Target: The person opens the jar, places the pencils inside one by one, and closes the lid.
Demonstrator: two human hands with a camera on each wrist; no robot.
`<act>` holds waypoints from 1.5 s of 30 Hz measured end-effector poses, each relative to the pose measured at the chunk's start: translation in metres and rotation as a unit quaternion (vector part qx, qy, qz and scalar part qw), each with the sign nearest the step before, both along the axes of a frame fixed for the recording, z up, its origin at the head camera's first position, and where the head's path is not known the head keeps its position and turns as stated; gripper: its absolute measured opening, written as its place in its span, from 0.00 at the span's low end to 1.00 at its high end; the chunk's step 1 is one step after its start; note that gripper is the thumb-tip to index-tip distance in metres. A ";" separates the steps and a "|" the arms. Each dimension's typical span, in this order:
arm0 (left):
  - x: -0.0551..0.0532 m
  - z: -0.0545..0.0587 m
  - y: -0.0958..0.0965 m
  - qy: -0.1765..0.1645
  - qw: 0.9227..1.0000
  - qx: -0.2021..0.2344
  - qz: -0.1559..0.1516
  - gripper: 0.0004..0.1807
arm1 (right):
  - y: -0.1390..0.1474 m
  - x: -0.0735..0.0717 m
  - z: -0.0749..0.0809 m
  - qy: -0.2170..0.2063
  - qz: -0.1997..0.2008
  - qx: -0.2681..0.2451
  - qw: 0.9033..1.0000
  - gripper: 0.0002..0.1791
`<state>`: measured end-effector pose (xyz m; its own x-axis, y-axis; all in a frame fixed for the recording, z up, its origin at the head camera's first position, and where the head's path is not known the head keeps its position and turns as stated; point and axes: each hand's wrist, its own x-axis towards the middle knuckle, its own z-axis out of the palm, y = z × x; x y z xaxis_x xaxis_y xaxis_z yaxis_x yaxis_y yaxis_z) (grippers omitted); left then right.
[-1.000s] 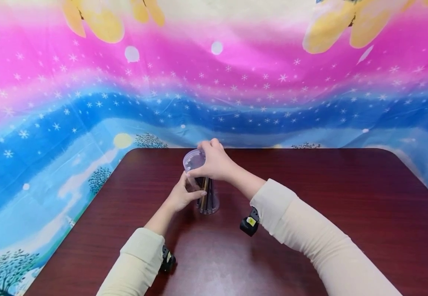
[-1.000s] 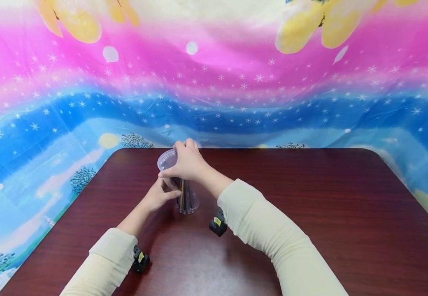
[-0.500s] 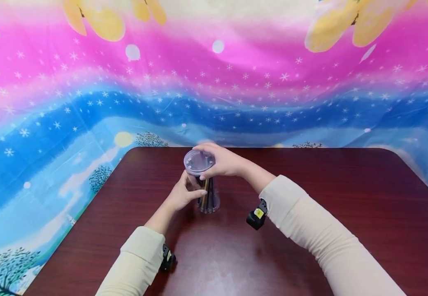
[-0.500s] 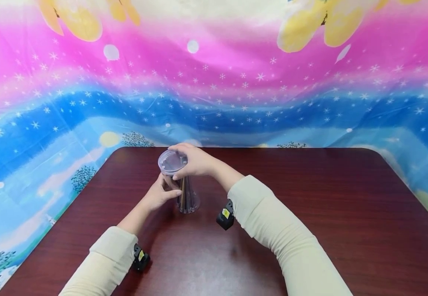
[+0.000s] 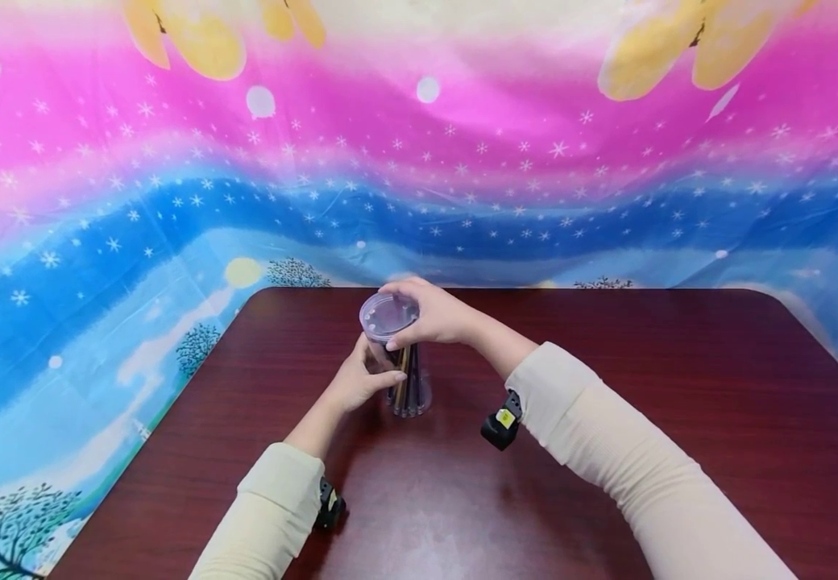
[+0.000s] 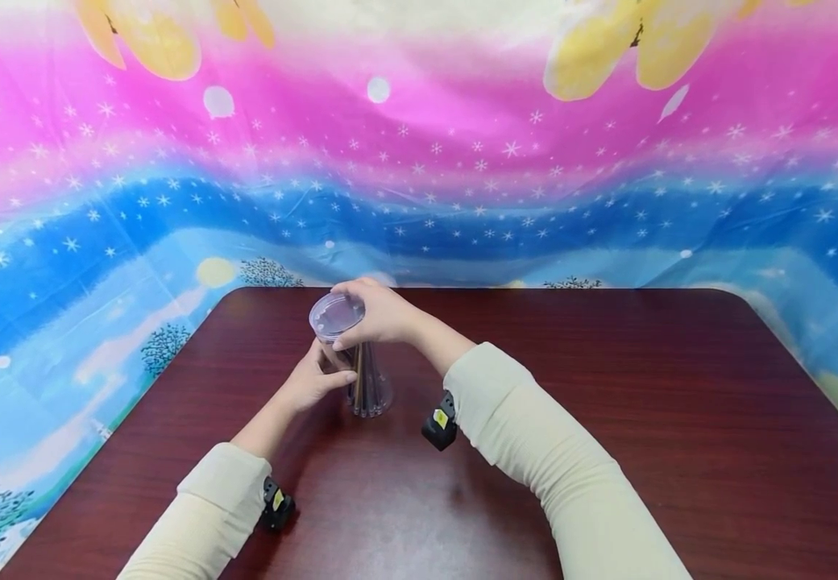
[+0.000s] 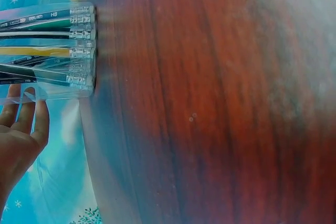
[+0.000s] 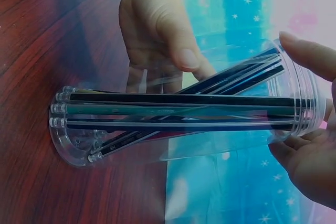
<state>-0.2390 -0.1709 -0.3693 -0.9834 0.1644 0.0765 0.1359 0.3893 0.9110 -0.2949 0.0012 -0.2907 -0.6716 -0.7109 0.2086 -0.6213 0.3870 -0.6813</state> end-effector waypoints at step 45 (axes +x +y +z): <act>-0.003 -0.004 -0.001 0.002 1.000 0.000 -0.008 0.36 | 0.002 0.006 -0.030 -0.074 -0.088 -0.134 0.984 0.38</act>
<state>-0.2421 -0.1722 -0.3730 -0.9805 0.1796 0.0795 0.1448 0.3875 0.9104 -0.2893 0.0033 -0.3210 -0.8162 -0.5147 0.2626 -0.4467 0.2738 -0.8518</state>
